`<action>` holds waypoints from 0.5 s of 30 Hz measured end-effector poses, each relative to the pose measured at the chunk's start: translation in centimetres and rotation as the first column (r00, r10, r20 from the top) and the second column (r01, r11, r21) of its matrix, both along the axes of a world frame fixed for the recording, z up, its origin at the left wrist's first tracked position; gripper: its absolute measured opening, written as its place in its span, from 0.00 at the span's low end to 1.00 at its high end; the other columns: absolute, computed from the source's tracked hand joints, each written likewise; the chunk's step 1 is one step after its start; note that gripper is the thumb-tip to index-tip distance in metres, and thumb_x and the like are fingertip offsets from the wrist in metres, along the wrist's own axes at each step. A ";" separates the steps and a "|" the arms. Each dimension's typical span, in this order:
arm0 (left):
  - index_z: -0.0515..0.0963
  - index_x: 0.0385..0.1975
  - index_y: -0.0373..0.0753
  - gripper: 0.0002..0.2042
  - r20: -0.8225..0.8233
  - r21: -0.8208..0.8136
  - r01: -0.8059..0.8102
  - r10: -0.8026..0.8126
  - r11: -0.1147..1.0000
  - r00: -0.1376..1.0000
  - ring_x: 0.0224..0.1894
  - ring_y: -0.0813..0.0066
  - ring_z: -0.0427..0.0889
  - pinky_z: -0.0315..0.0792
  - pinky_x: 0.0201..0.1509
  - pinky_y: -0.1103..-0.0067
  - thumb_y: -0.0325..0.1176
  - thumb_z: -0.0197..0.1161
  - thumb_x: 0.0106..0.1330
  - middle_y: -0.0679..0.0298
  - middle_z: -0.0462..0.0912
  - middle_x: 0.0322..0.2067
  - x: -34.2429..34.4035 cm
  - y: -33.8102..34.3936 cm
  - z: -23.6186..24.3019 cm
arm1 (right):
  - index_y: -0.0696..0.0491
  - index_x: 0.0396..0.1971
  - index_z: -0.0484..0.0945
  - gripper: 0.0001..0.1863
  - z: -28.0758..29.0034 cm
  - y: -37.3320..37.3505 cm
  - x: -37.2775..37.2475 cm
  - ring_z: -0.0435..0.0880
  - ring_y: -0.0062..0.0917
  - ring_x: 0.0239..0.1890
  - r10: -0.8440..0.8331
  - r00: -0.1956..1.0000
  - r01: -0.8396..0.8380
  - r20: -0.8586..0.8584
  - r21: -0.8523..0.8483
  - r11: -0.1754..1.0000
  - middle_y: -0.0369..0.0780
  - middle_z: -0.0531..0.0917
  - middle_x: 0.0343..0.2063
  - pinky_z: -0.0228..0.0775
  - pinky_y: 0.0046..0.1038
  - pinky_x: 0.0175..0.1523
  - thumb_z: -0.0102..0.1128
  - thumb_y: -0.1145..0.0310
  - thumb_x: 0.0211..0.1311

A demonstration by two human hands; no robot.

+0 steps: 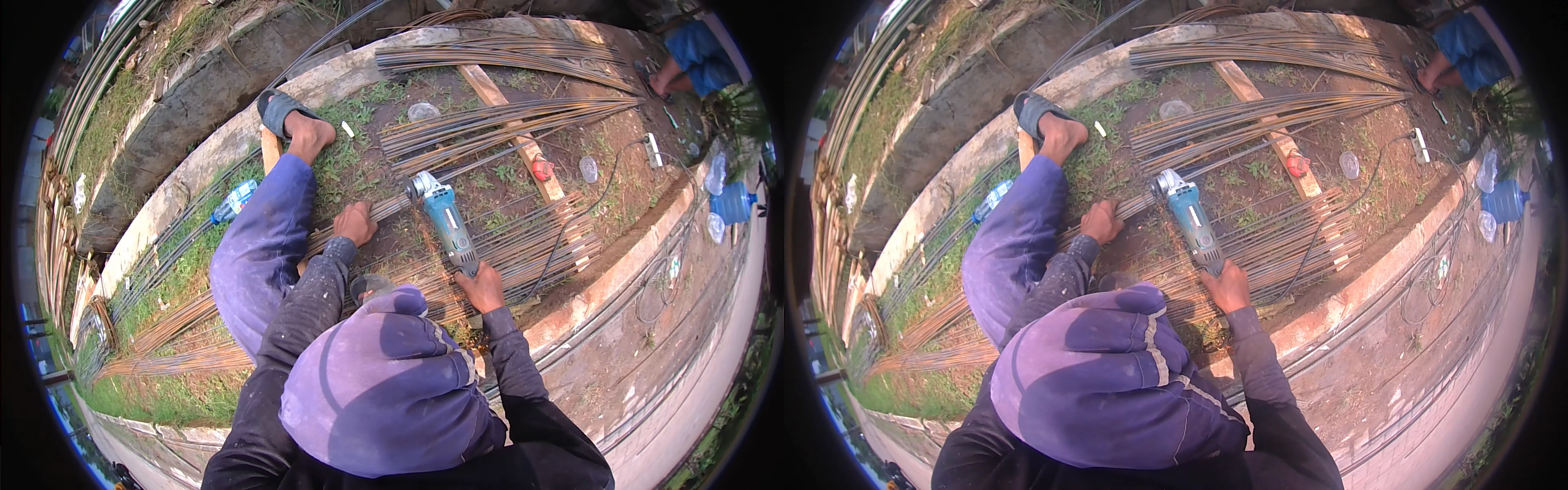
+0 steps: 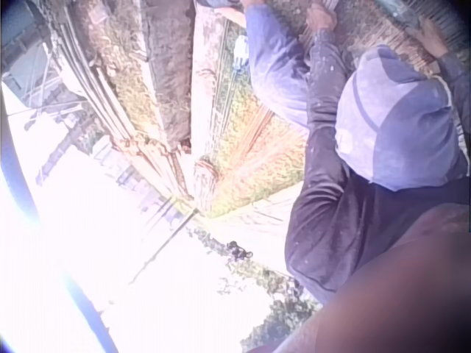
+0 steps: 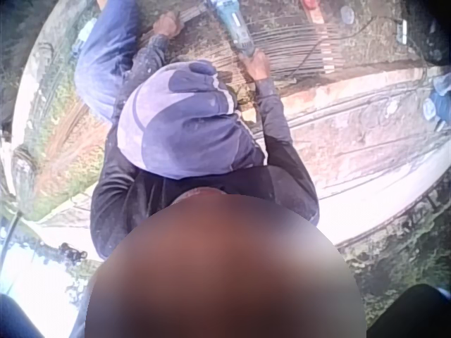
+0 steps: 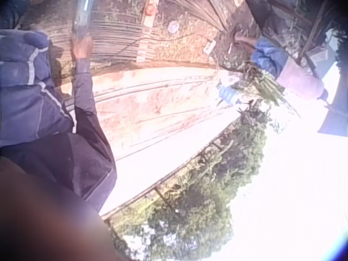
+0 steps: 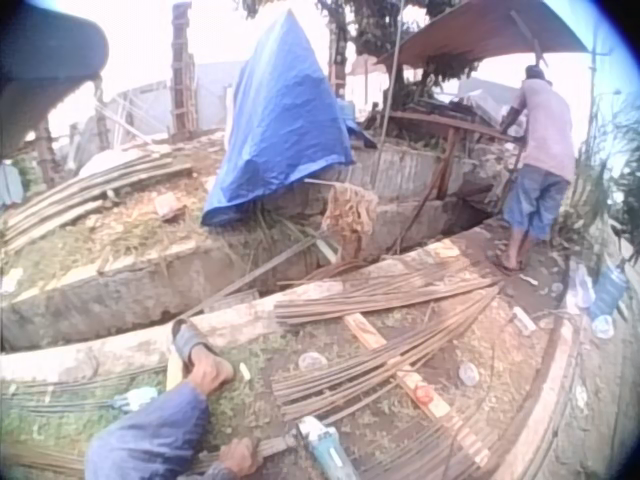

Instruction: The person uses an angle grinder to cut a bundle of metal rods laid on the ground. They hold the rods with their left hand and operate the grinder with their right hand, cutting through the bundle in a single pass.

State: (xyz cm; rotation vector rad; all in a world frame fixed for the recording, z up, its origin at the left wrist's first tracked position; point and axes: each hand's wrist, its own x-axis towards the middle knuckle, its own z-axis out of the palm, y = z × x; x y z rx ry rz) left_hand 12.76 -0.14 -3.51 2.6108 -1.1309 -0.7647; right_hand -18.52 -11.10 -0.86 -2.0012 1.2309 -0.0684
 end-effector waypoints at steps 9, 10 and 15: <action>0.74 0.56 0.44 0.26 -0.007 0.011 -0.001 0.001 1.000 1.000 0.54 0.51 0.75 0.69 0.58 0.59 0.38 0.66 0.54 0.52 0.80 0.48 0.0 -0.1 0.2 | 0.65 0.32 0.78 0.23 1.0 0.1 -0.3 0.83 0.52 0.38 -0.005 1.000 0.005 0.007 0.030 1.000 0.57 0.83 0.29 0.74 0.43 0.43 0.68 0.59 0.46; 0.74 0.56 0.44 0.26 -0.013 0.025 0.002 -0.001 1.000 1.000 0.54 0.50 0.75 0.69 0.58 0.59 0.38 0.66 0.54 0.52 0.80 0.48 0.0 -0.2 0.4 | 0.65 0.32 0.78 0.23 1.1 0.2 -0.3 0.83 0.52 0.38 -0.006 1.000 0.006 -0.001 0.020 1.000 0.57 0.83 0.29 0.74 0.43 0.43 0.68 0.59 0.46; 0.74 0.57 0.44 0.26 -0.009 0.012 0.002 -0.002 1.000 1.000 0.54 0.50 0.75 0.69 0.58 0.59 0.38 0.66 0.55 0.52 0.80 0.48 0.1 -0.1 0.2 | 0.64 0.33 0.78 0.23 0.4 0.0 -0.1 0.83 0.51 0.38 0.002 1.000 -0.002 -0.001 0.028 1.000 0.57 0.83 0.30 0.74 0.43 0.43 0.68 0.58 0.46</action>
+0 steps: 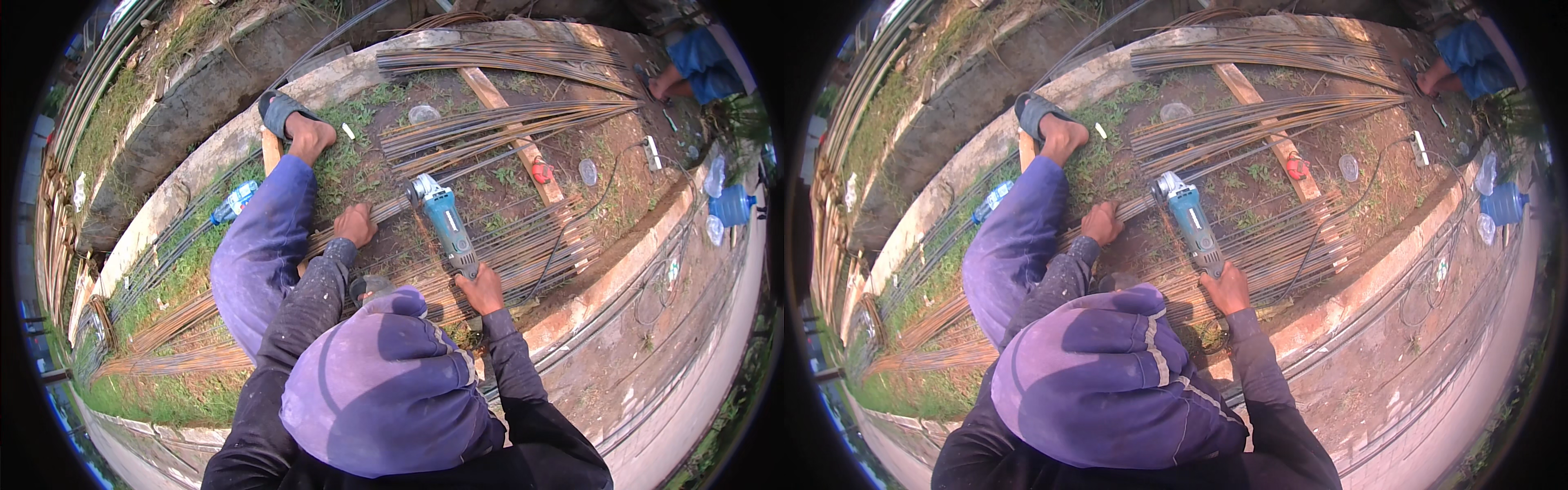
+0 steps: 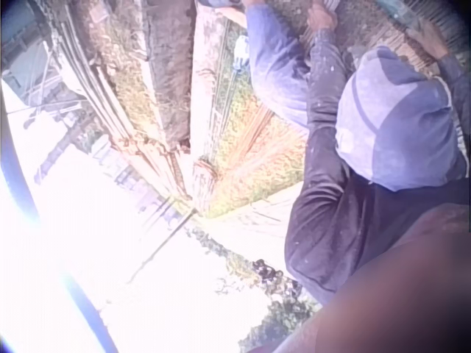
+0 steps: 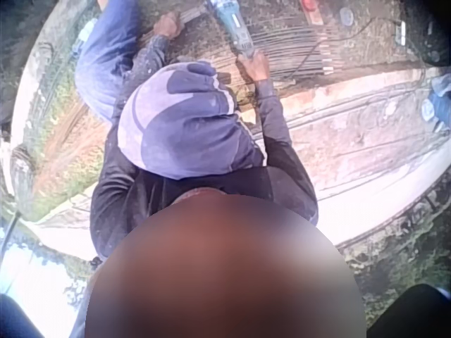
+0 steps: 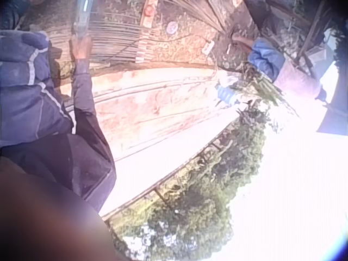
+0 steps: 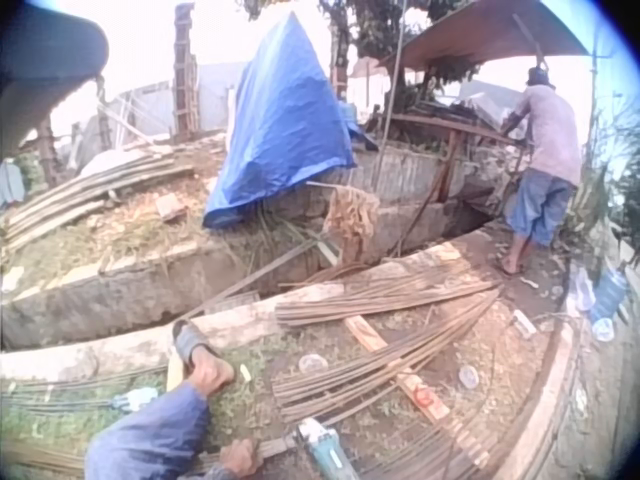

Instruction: The person uses an angle grinder to cut a bundle of metal rods laid on the ground. They hold the rods with their left hand and operate the grinder with their right hand, cutting through the bundle in a single pass.

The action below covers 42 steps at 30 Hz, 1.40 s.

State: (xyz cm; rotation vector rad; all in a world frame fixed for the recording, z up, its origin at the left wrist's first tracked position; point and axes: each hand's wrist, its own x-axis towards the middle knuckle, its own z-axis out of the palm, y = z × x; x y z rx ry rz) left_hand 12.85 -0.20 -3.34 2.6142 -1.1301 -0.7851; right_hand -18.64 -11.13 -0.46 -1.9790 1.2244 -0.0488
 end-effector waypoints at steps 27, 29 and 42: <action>0.75 0.55 0.43 0.25 -0.024 0.005 0.005 -0.005 1.000 1.000 0.53 0.49 0.77 0.70 0.56 0.59 0.36 0.65 0.54 0.50 0.81 0.46 -0.1 -0.3 0.6 | 0.66 0.31 0.78 0.23 0.7 -0.2 0.9 0.84 0.51 0.37 0.010 1.000 -0.010 -0.006 -0.041 0.999 0.57 0.83 0.28 0.75 0.44 0.43 0.69 0.58 0.46; 0.75 0.55 0.42 0.25 0.004 -0.027 0.009 -0.009 1.000 1.000 0.52 0.49 0.77 0.70 0.56 0.59 0.36 0.65 0.54 0.50 0.81 0.46 -0.2 -0.1 0.3 | 0.66 0.32 0.78 0.24 0.3 -0.2 0.8 0.84 0.52 0.37 0.021 1.000 -0.022 -0.016 -0.057 0.998 0.57 0.83 0.28 0.75 0.44 0.43 0.69 0.58 0.46; 0.75 0.56 0.44 0.26 0.023 -0.062 -0.016 0.018 0.998 1.000 0.52 0.50 0.77 0.70 0.57 0.60 0.36 0.65 0.53 0.50 0.81 0.46 -0.2 0.2 -0.9 | 0.66 0.33 0.77 0.24 0.5 0.0 1.0 0.83 0.52 0.37 -0.004 1.000 0.003 -0.020 -0.045 0.999 0.58 0.83 0.28 0.75 0.44 0.42 0.69 0.59 0.46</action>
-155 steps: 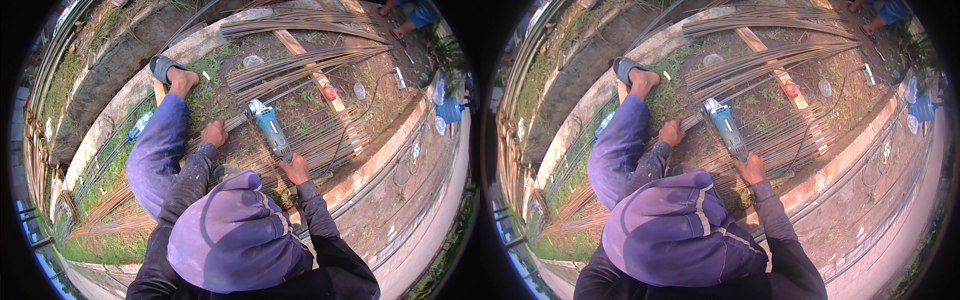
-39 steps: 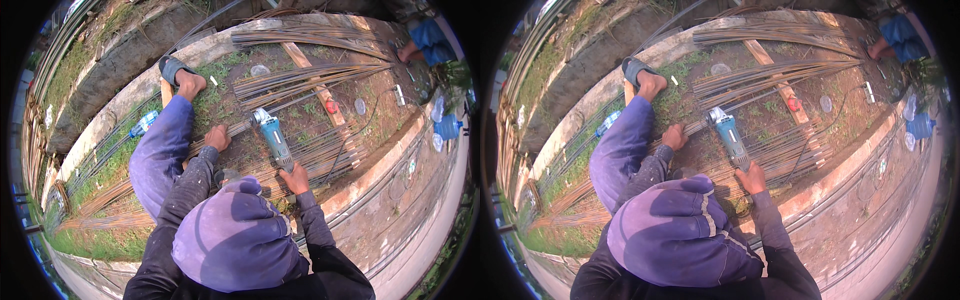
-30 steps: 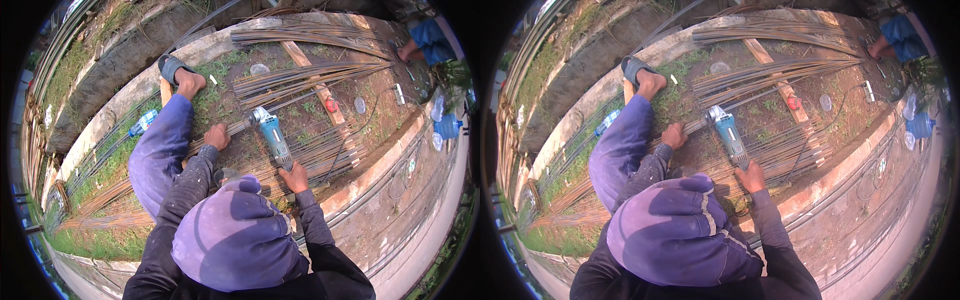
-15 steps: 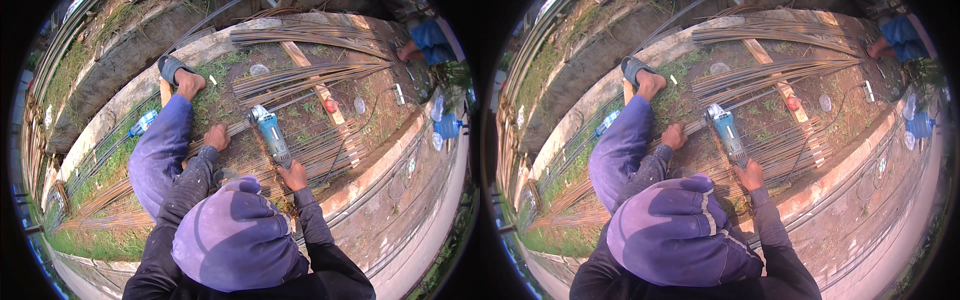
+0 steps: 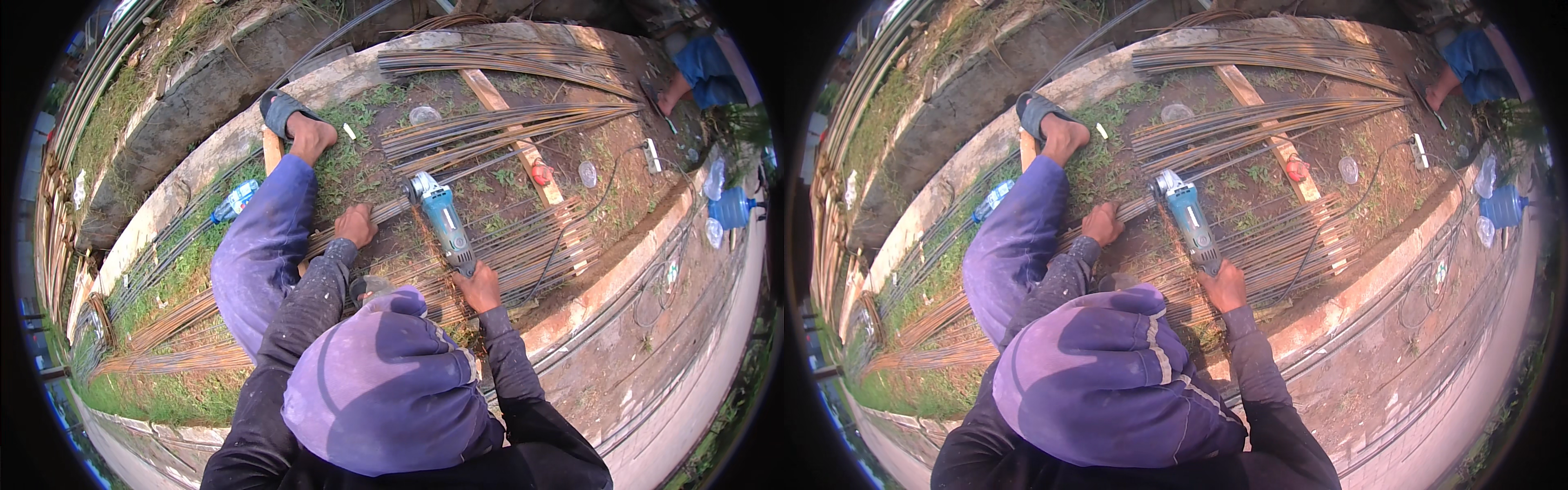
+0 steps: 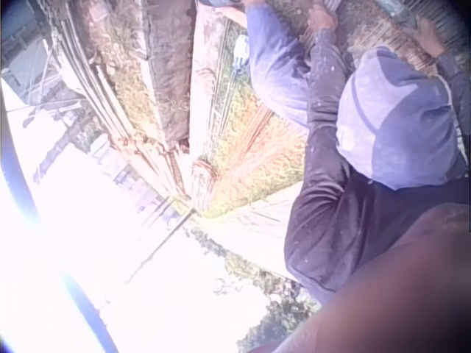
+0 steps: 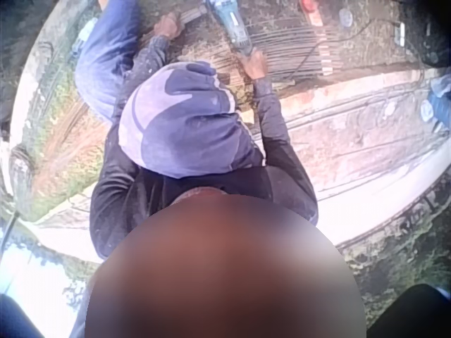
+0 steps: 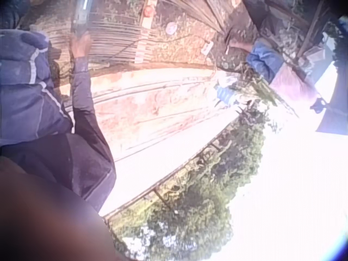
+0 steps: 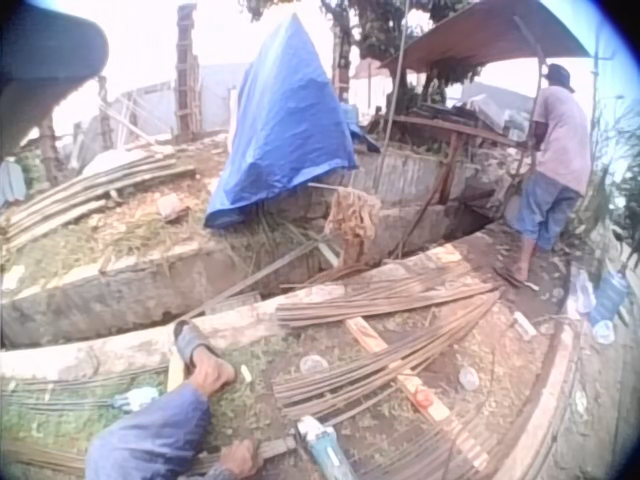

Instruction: The person uses an angle grinder to cut a bundle of metal rods laid on the ground. They hold the rods with their left hand and operate the grinder with their right hand, cutting through the bundle in a single pass.

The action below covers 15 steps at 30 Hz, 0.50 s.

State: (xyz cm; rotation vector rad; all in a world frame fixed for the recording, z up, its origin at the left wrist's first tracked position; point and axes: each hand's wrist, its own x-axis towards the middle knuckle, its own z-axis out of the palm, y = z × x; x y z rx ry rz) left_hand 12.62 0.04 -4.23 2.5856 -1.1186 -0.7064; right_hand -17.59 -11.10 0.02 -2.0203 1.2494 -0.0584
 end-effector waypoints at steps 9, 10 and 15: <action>0.75 0.56 0.43 0.26 0.016 0.005 0.006 -0.007 1.000 1.000 0.53 0.49 0.77 0.71 0.56 0.60 0.36 0.66 0.54 0.50 0.81 0.47 0.2 0.1 -0.6 | 0.64 0.31 0.78 0.23 -0.7 0.5 -1.2 0.83 0.51 0.36 -0.010 1.000 0.010 0.026 -0.006 1.000 0.57 0.82 0.27 0.74 0.42 0.41 0.69 0.57 0.46; 0.75 0.56 0.43 0.26 0.014 0.002 0.008 -0.008 1.000 1.000 0.53 0.49 0.77 0.71 0.56 0.60 0.36 0.66 0.54 0.50 0.81 0.46 0.2 0.0 -0.7 | 0.64 0.32 0.78 0.23 -1.0 0.5 -1.4 0.83 0.51 0.36 -0.009 1.000 0.009 0.023 -0.017 1.000 0.57 0.82 0.27 0.74 0.42 0.42 0.69 0.57 0.46; 0.74 0.57 0.43 0.27 0.007 0.018 0.021 -0.021 1.000 1.000 0.52 0.49 0.77 0.71 0.56 0.59 0.37 0.66 0.54 0.50 0.81 0.46 0.2 0.0 -0.1 | 0.64 0.32 0.78 0.23 -0.5 0.5 -1.4 0.83 0.51 0.35 -0.028 1.000 0.028 -0.007 0.016 0.999 0.56 0.82 0.27 0.74 0.42 0.41 0.69 0.57 0.46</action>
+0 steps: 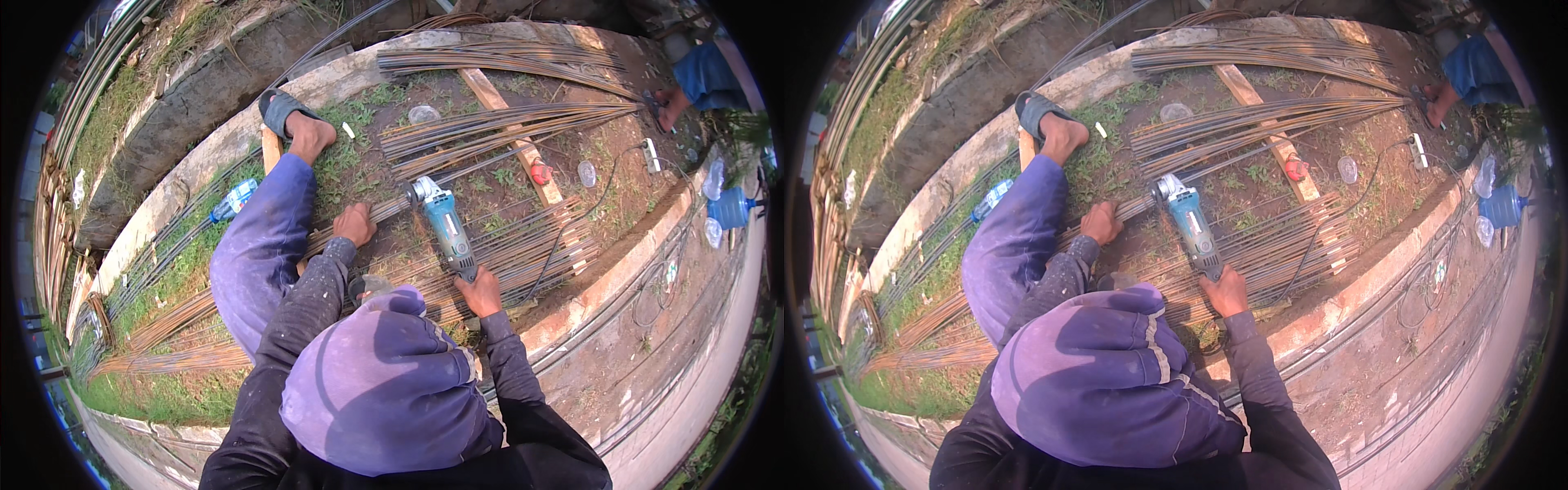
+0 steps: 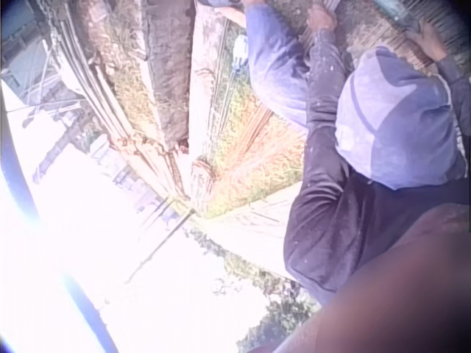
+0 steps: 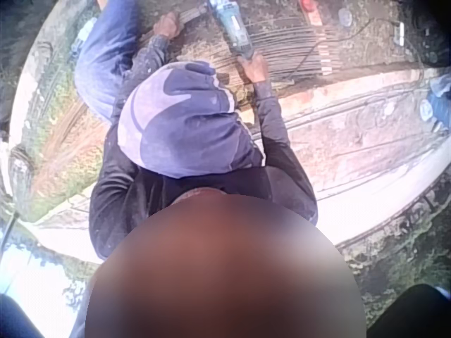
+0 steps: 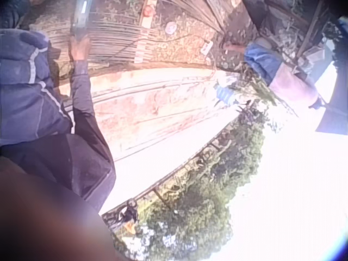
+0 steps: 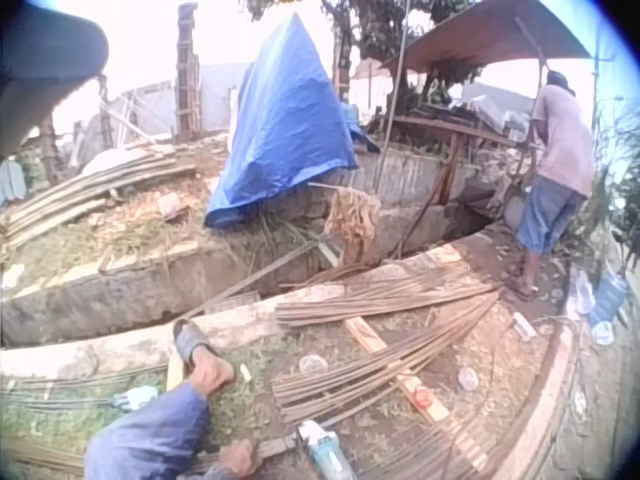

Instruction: The person uses an angle grinder to cut a bundle of metal rods laid on the ground. They hold the rods with their left hand and operate the grinder with their right hand, cutting through the bundle in a single pass.

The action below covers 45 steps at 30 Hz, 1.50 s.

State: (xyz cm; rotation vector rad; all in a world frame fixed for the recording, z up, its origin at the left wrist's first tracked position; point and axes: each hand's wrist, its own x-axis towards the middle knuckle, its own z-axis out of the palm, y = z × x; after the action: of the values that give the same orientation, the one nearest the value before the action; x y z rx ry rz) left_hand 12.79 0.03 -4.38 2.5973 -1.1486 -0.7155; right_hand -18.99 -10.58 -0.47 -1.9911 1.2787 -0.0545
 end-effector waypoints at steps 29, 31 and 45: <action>0.74 0.57 0.44 0.27 -0.028 0.025 -0.005 0.006 1.000 1.000 0.54 0.50 0.75 0.69 0.58 0.61 0.37 0.67 0.54 0.52 0.80 0.48 -0.2 -0.1 1.4 | 0.63 0.31 0.78 0.22 -0.2 0.1 0.0 0.83 0.51 0.36 0.021 0.999 -0.018 0.050 -0.054 0.998 0.56 0.83 0.27 0.74 0.42 0.41 0.69 0.58 0.46; 0.73 0.58 0.44 0.28 -0.042 0.049 -0.005 0.007 0.999 0.999 0.55 0.51 0.75 0.69 0.59 0.60 0.38 0.67 0.54 0.52 0.80 0.49 -0.3 -0.3 1.6 | 0.63 0.32 0.78 0.23 -0.4 0.1 0.1 0.83 0.51 0.36 0.008 1.000 -0.007 0.026 -0.052 0.999 0.56 0.83 0.27 0.74 0.42 0.41 0.69 0.58 0.46; 0.74 0.57 0.44 0.26 -0.005 -0.003 -0.027 0.027 1.000 1.000 0.53 0.49 0.76 0.70 0.57 0.60 0.37 0.65 0.54 0.51 0.81 0.47 -0.2 0.0 0.2 | 0.64 0.32 0.78 0.24 -0.3 -0.1 0.1 0.83 0.51 0.35 0.026 0.999 -0.025 0.028 -0.043 0.999 0.56 0.82 0.27 0.74 0.43 0.41 0.69 0.57 0.46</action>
State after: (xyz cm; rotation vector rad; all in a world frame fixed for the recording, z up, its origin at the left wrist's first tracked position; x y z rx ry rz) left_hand 12.60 0.07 -4.18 2.6020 -1.1096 -0.7140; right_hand -18.93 -10.67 -0.76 -2.0358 1.2434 -0.0985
